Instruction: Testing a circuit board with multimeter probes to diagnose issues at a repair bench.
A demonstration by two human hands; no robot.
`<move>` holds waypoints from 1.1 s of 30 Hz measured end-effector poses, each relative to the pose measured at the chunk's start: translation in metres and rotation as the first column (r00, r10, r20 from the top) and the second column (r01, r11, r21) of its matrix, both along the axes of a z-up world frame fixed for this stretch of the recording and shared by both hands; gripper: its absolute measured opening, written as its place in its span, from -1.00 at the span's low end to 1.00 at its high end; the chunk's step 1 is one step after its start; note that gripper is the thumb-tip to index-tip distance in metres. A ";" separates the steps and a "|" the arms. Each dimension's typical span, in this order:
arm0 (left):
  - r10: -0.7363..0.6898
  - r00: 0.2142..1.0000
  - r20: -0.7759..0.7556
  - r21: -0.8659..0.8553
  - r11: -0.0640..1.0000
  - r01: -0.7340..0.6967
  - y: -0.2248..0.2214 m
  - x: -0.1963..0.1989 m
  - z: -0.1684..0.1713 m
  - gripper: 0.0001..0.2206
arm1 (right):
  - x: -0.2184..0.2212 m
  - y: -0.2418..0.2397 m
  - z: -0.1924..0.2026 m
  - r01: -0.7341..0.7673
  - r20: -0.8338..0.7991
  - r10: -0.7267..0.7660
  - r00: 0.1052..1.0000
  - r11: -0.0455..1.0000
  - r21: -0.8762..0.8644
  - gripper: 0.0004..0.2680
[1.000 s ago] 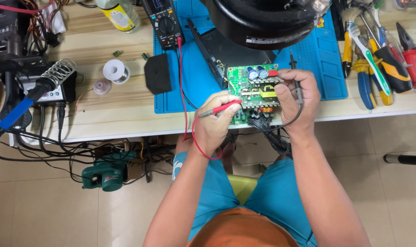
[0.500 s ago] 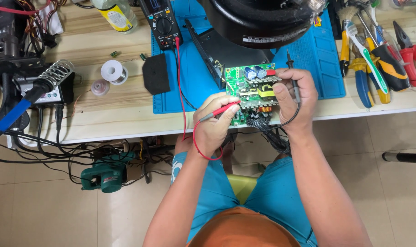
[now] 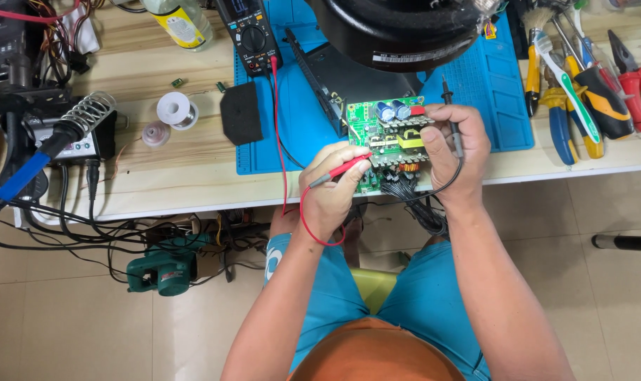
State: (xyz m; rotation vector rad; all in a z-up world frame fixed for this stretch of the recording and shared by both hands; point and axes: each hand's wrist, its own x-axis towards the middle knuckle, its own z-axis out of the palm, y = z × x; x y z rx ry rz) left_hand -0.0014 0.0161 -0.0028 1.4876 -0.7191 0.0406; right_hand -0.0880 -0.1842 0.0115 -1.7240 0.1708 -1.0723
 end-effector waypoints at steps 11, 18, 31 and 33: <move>-0.004 1.000 0.018 0.006 1.000 0.004 0.001 0.001 0.003 -0.88 | 0.001 -0.002 -0.002 0.006 0.003 -0.006 1.000 1.000 -0.001 -0.82; 0.014 0.999 0.037 0.002 1.000 -0.014 0.000 0.000 0.000 -0.86 | 0.001 -0.003 -0.003 0.014 -0.004 -0.014 1.000 1.000 -0.020 -0.81; 0.034 0.999 0.030 0.014 0.999 -0.035 -0.002 0.002 -0.002 -0.88 | 0.002 -0.001 -0.003 -0.003 0.001 0.003 1.000 0.999 -0.041 -0.79; 0.053 0.998 0.046 0.017 0.998 -0.054 -0.003 0.001 -0.003 -0.89 | 0.002 -0.001 -0.004 -0.019 0.015 0.019 1.000 0.999 -0.025 -0.78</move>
